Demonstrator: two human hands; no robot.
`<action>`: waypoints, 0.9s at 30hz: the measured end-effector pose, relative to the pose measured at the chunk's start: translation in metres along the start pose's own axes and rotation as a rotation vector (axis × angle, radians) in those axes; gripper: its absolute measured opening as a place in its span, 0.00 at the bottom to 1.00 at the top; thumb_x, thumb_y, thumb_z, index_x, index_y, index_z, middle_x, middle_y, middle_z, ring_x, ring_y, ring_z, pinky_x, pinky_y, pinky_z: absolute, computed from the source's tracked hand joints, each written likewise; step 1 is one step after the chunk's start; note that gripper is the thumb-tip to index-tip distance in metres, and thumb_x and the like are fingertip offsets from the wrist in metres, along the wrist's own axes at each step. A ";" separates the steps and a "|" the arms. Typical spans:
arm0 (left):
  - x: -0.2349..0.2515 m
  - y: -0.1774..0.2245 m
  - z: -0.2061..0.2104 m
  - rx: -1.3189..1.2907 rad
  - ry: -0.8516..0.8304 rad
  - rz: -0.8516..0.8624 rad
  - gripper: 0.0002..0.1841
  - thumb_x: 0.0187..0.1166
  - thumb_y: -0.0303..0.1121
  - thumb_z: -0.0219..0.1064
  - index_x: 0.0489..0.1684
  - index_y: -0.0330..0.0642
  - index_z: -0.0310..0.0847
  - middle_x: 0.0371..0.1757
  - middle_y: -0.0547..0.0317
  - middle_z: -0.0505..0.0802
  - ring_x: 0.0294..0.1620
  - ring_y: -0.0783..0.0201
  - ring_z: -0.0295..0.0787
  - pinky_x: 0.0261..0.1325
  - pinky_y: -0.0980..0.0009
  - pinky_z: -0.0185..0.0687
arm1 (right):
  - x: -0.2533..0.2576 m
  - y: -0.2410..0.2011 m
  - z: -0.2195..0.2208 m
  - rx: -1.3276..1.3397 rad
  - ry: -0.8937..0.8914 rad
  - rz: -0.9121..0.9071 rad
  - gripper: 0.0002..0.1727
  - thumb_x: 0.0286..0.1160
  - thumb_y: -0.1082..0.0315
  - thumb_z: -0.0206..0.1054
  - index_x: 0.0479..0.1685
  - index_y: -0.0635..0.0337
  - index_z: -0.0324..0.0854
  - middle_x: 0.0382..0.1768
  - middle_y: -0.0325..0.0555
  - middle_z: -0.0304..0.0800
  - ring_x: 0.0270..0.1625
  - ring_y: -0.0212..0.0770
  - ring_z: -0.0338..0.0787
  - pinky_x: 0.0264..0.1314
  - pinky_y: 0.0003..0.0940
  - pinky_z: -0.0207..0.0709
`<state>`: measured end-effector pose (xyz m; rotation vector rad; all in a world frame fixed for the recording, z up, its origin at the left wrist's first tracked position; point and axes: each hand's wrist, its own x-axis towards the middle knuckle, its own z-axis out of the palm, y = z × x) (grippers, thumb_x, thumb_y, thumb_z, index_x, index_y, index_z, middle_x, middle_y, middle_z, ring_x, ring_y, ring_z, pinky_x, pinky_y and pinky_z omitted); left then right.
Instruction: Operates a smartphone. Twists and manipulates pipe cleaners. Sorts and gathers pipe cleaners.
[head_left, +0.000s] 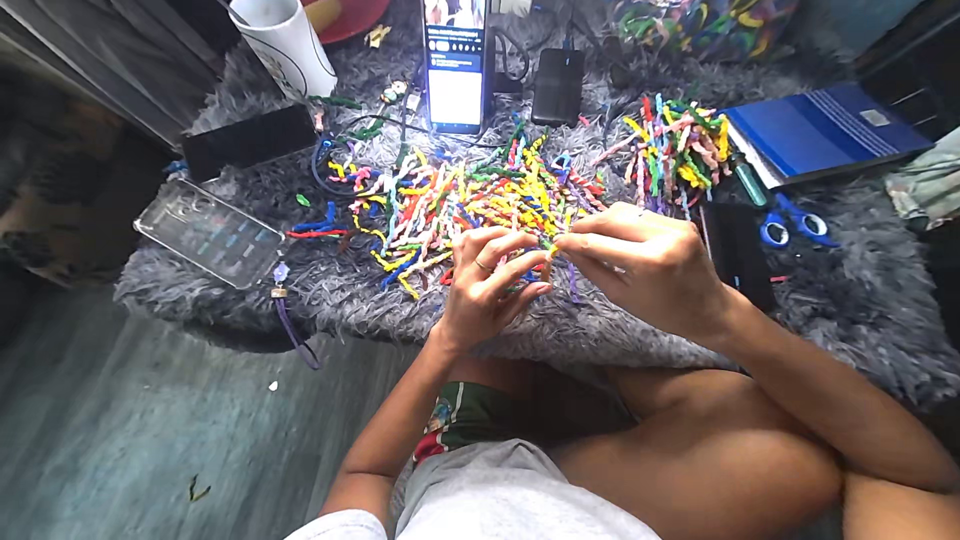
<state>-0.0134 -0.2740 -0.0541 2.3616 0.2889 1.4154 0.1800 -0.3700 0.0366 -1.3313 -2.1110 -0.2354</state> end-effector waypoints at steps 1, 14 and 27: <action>0.000 0.000 0.000 -0.007 0.005 0.010 0.13 0.82 0.42 0.69 0.47 0.42 0.91 0.59 0.52 0.91 0.70 0.55 0.78 0.77 0.58 0.63 | 0.000 -0.001 0.000 0.009 0.006 -0.013 0.10 0.78 0.72 0.66 0.44 0.61 0.95 0.42 0.51 0.96 0.43 0.46 0.93 0.39 0.34 0.82; 0.010 0.021 -0.009 -0.459 0.065 -0.250 0.06 0.82 0.30 0.68 0.40 0.36 0.86 0.43 0.61 0.91 0.54 0.71 0.85 0.62 0.73 0.80 | 0.005 -0.011 -0.002 0.067 0.067 -0.095 0.09 0.80 0.68 0.69 0.43 0.63 0.94 0.42 0.52 0.96 0.42 0.43 0.93 0.38 0.31 0.81; 0.024 0.064 -0.011 -0.972 0.110 -0.572 0.07 0.89 0.27 0.57 0.50 0.44 0.82 0.33 0.69 0.94 0.28 0.80 0.89 0.32 0.84 0.85 | 0.001 -0.019 -0.007 -0.052 0.250 -0.219 0.07 0.76 0.73 0.71 0.45 0.66 0.93 0.40 0.56 0.94 0.38 0.43 0.89 0.37 0.30 0.78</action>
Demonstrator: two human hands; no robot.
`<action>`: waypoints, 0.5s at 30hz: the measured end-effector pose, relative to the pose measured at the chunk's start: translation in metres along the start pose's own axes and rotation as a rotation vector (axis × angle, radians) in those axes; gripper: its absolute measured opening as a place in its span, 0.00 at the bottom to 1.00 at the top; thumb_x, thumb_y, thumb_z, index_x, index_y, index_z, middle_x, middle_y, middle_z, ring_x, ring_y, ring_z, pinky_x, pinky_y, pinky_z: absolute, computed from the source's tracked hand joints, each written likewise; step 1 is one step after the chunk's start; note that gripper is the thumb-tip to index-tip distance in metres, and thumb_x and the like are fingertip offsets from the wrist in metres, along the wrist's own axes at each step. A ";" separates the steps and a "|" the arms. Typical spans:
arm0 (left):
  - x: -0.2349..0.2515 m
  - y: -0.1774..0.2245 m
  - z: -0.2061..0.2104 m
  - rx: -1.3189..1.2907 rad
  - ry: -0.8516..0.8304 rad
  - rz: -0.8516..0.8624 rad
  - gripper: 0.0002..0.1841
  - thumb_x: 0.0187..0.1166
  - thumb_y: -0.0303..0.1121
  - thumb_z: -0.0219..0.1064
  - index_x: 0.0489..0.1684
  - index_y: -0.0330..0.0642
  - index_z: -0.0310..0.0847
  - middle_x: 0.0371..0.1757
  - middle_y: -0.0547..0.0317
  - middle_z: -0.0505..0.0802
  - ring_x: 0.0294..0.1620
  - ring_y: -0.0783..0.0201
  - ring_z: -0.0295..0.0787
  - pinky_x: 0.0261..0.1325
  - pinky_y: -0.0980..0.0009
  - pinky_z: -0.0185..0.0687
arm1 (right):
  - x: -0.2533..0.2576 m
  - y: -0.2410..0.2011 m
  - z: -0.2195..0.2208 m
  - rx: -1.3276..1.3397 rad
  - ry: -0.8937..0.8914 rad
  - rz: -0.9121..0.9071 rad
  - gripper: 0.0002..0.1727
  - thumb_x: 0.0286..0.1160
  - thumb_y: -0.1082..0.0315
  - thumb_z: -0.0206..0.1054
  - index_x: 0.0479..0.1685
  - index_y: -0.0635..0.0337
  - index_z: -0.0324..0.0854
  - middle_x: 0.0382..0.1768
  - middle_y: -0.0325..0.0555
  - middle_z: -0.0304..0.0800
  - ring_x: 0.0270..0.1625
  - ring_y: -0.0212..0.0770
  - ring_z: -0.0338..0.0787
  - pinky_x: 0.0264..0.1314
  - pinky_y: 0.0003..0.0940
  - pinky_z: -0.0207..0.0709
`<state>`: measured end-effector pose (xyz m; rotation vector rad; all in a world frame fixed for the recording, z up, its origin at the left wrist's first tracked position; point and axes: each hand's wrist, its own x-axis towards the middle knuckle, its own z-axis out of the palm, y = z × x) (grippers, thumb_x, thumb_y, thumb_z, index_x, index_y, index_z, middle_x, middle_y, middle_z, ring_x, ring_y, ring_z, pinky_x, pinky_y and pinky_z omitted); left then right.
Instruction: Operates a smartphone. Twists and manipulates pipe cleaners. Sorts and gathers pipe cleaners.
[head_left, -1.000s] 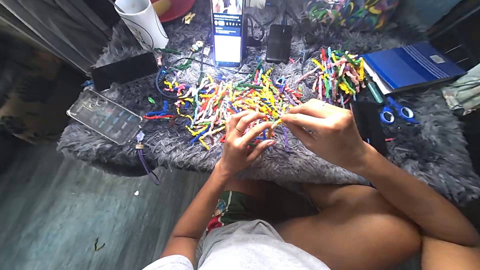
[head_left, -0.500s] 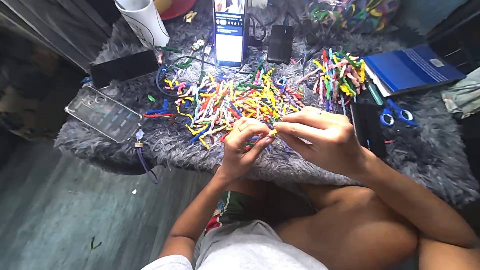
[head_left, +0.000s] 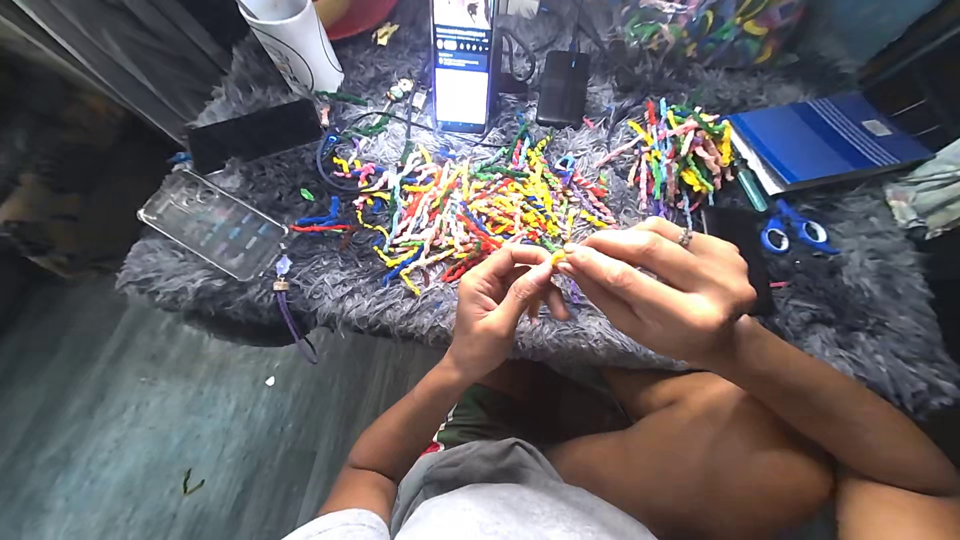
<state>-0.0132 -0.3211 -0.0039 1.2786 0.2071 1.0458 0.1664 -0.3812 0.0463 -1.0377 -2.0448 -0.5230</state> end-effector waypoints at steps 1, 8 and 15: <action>0.000 0.000 0.002 -0.025 0.012 -0.016 0.07 0.89 0.27 0.57 0.50 0.44 0.82 0.32 0.69 0.94 0.27 0.80 0.89 0.32 0.83 0.85 | -0.001 -0.001 -0.001 -0.038 0.001 -0.040 0.08 0.76 0.73 0.71 0.46 0.67 0.92 0.40 0.57 0.94 0.37 0.44 0.89 0.37 0.32 0.78; 0.002 0.008 0.008 -0.004 0.044 -0.036 0.08 0.88 0.24 0.56 0.47 0.44 0.81 0.29 0.73 0.92 0.24 0.86 0.82 0.29 0.89 0.78 | 0.002 -0.004 -0.006 -0.152 -0.036 -0.233 0.08 0.80 0.76 0.65 0.45 0.69 0.90 0.39 0.58 0.94 0.35 0.45 0.89 0.38 0.33 0.79; 0.001 0.014 0.009 0.008 0.040 -0.031 0.08 0.87 0.22 0.55 0.46 0.43 0.80 0.27 0.74 0.90 0.21 0.85 0.81 0.28 0.89 0.79 | 0.003 -0.004 -0.004 -0.094 -0.046 -0.259 0.07 0.81 0.77 0.64 0.44 0.68 0.88 0.40 0.58 0.93 0.34 0.44 0.87 0.35 0.33 0.76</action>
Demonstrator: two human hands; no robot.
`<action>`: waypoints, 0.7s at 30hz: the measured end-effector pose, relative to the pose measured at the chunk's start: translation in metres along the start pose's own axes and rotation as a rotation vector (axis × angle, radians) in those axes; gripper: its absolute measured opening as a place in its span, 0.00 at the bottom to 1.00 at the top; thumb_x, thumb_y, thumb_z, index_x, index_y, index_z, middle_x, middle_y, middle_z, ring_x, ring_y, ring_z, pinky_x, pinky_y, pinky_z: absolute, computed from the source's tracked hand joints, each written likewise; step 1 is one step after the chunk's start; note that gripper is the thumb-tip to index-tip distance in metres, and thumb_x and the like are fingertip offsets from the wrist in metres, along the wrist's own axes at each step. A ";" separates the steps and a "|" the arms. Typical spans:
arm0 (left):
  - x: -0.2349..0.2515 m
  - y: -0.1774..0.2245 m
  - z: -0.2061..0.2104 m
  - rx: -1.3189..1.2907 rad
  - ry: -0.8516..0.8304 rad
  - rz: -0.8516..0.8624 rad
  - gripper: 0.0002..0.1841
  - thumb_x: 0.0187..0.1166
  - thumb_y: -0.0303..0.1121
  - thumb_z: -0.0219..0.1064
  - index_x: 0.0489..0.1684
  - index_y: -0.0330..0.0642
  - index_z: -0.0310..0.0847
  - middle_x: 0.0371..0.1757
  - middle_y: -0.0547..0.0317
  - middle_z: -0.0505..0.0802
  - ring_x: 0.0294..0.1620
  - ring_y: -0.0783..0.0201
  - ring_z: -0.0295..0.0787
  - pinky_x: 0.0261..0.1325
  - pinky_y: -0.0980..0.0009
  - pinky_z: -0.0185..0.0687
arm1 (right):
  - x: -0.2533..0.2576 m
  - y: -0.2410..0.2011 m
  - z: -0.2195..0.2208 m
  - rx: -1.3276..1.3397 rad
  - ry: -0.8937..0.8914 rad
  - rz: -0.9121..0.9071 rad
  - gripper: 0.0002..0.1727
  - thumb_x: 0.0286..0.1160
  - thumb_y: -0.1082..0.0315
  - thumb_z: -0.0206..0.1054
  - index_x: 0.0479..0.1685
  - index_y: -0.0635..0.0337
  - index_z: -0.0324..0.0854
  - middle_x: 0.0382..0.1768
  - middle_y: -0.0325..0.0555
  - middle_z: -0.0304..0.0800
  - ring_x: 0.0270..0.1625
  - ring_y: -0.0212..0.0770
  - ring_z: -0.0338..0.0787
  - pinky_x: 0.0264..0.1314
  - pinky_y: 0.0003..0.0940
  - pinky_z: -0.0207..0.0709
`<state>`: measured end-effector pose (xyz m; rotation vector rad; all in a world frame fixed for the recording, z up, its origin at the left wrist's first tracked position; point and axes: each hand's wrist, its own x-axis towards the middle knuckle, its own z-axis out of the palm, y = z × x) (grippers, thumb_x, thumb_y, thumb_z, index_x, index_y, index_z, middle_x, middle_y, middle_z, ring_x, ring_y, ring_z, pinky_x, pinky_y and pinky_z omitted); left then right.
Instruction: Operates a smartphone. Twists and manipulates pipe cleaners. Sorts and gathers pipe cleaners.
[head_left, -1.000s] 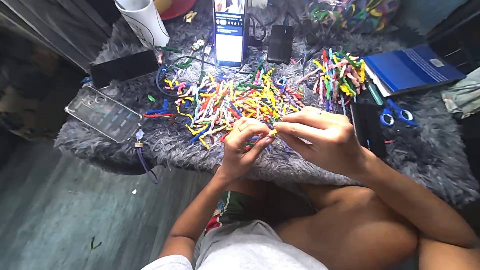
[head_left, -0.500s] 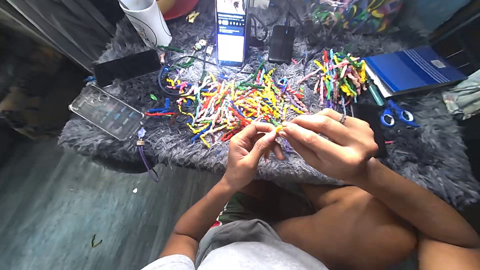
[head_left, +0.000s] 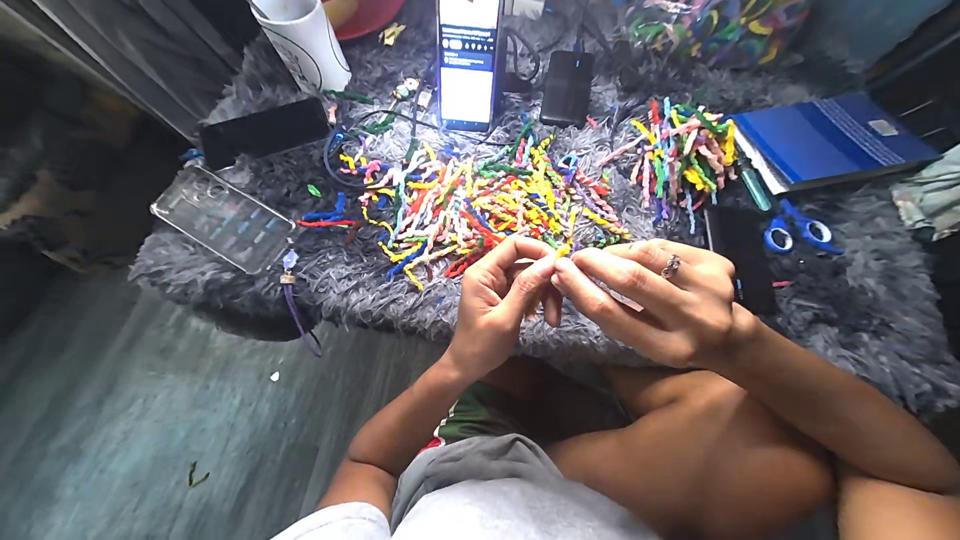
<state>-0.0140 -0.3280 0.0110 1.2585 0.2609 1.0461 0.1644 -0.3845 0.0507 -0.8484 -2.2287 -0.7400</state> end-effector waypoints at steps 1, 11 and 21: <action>0.000 0.000 0.000 -0.003 -0.005 0.008 0.08 0.87 0.22 0.54 0.47 0.43 0.80 0.27 0.73 0.90 0.22 0.85 0.81 0.28 0.89 0.80 | 0.000 0.000 0.000 0.012 0.003 0.006 0.07 0.80 0.77 0.64 0.44 0.69 0.88 0.40 0.58 0.93 0.34 0.44 0.88 0.35 0.33 0.76; 0.002 -0.002 -0.011 -0.243 -0.335 0.087 0.08 0.87 0.36 0.63 0.51 0.50 0.88 0.39 0.72 0.93 0.34 0.85 0.86 0.38 0.86 0.82 | 0.003 0.003 -0.001 0.775 0.151 0.422 0.05 0.83 0.72 0.66 0.45 0.65 0.84 0.45 0.39 0.86 0.52 0.22 0.87 0.54 0.14 0.83; 0.006 -0.003 -0.017 -0.162 -0.456 0.118 0.07 0.85 0.32 0.66 0.43 0.40 0.88 0.39 0.67 0.92 0.36 0.84 0.85 0.40 0.85 0.82 | 0.000 0.011 -0.005 0.992 0.045 0.437 0.03 0.79 0.72 0.70 0.41 0.63 0.85 0.43 0.37 0.88 0.47 0.22 0.88 0.48 0.14 0.84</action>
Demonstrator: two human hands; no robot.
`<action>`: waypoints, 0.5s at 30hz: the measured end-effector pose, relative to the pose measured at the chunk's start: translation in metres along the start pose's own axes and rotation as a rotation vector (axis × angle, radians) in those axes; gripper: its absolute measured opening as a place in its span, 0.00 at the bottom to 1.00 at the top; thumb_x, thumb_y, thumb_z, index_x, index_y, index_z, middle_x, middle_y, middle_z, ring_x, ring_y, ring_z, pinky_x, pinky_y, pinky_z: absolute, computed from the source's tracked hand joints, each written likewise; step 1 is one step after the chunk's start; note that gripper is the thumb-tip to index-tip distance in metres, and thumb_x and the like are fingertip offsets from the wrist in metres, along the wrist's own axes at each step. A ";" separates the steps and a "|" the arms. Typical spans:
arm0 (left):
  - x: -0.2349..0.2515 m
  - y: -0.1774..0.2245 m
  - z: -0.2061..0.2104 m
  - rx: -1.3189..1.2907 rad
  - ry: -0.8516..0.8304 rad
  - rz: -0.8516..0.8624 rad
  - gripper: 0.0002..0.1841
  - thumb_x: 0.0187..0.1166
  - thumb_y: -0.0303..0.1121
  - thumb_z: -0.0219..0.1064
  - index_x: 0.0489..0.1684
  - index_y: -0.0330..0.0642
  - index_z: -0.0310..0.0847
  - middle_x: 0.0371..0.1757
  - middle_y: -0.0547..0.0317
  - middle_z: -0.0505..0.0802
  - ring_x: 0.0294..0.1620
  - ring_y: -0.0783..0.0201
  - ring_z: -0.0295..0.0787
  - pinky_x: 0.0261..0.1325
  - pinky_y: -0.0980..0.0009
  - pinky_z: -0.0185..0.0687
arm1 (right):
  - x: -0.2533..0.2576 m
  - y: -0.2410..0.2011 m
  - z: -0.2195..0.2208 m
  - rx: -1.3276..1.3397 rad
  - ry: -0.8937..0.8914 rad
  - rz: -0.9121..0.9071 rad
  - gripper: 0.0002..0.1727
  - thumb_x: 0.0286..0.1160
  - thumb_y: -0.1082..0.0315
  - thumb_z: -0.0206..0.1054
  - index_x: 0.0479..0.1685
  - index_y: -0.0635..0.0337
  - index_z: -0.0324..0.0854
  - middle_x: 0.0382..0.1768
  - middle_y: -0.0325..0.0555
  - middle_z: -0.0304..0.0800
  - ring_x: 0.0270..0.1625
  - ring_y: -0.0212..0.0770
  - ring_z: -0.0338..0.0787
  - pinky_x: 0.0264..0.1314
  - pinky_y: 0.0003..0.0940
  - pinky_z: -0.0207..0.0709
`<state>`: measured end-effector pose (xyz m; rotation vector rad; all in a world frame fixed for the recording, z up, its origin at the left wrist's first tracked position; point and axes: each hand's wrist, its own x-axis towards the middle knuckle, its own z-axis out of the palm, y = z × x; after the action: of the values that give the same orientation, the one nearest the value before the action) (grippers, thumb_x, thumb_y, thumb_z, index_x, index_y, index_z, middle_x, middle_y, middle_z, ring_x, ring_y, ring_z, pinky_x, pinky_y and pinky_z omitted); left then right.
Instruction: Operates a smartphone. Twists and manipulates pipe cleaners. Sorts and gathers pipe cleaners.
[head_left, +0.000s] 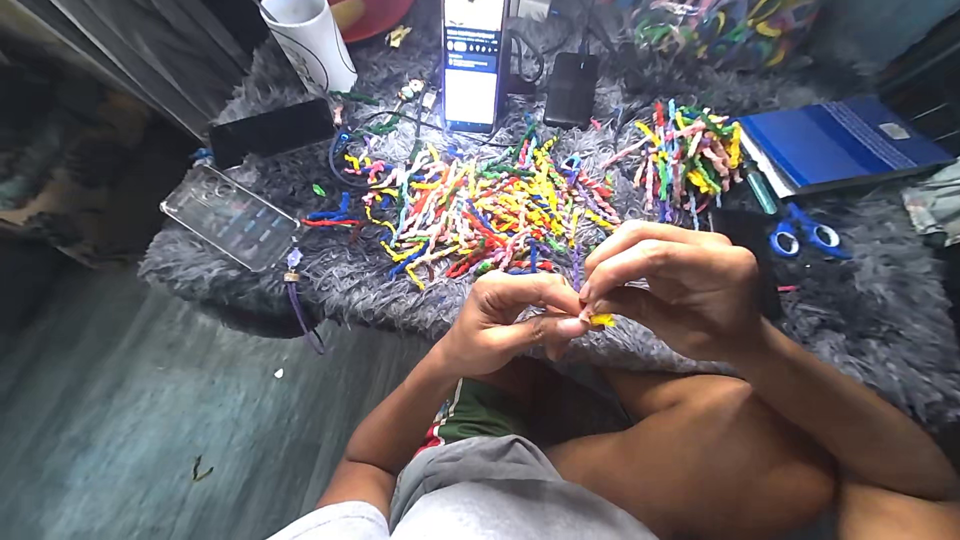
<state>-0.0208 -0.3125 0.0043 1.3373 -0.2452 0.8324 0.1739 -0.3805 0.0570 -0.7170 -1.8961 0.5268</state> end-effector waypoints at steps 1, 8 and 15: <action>0.000 0.000 0.000 0.003 -0.001 0.000 0.07 0.85 0.32 0.66 0.43 0.40 0.88 0.39 0.67 0.92 0.36 0.84 0.85 0.41 0.85 0.82 | 0.000 0.000 0.000 0.002 -0.002 0.001 0.03 0.79 0.72 0.70 0.41 0.63 0.85 0.43 0.37 0.88 0.47 0.22 0.88 0.48 0.14 0.84; 0.001 0.001 0.000 0.049 -0.033 -0.020 0.07 0.86 0.32 0.66 0.43 0.38 0.87 0.39 0.68 0.92 0.39 0.85 0.85 0.44 0.86 0.82 | 0.001 -0.009 -0.004 -0.007 -0.036 -0.011 0.05 0.79 0.70 0.70 0.39 0.62 0.86 0.42 0.37 0.89 0.49 0.23 0.89 0.52 0.16 0.85; 0.004 0.023 -0.002 0.801 0.014 0.102 0.07 0.78 0.28 0.69 0.36 0.33 0.89 0.30 0.63 0.89 0.39 0.77 0.81 0.52 0.78 0.75 | 0.001 -0.012 -0.011 -0.188 -0.073 -0.007 0.07 0.80 0.69 0.69 0.37 0.62 0.90 0.40 0.38 0.91 0.50 0.24 0.89 0.54 0.16 0.84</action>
<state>-0.0333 -0.3089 0.0236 2.0735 0.0501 1.0799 0.1806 -0.3884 0.0695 -0.8223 -2.0346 0.3773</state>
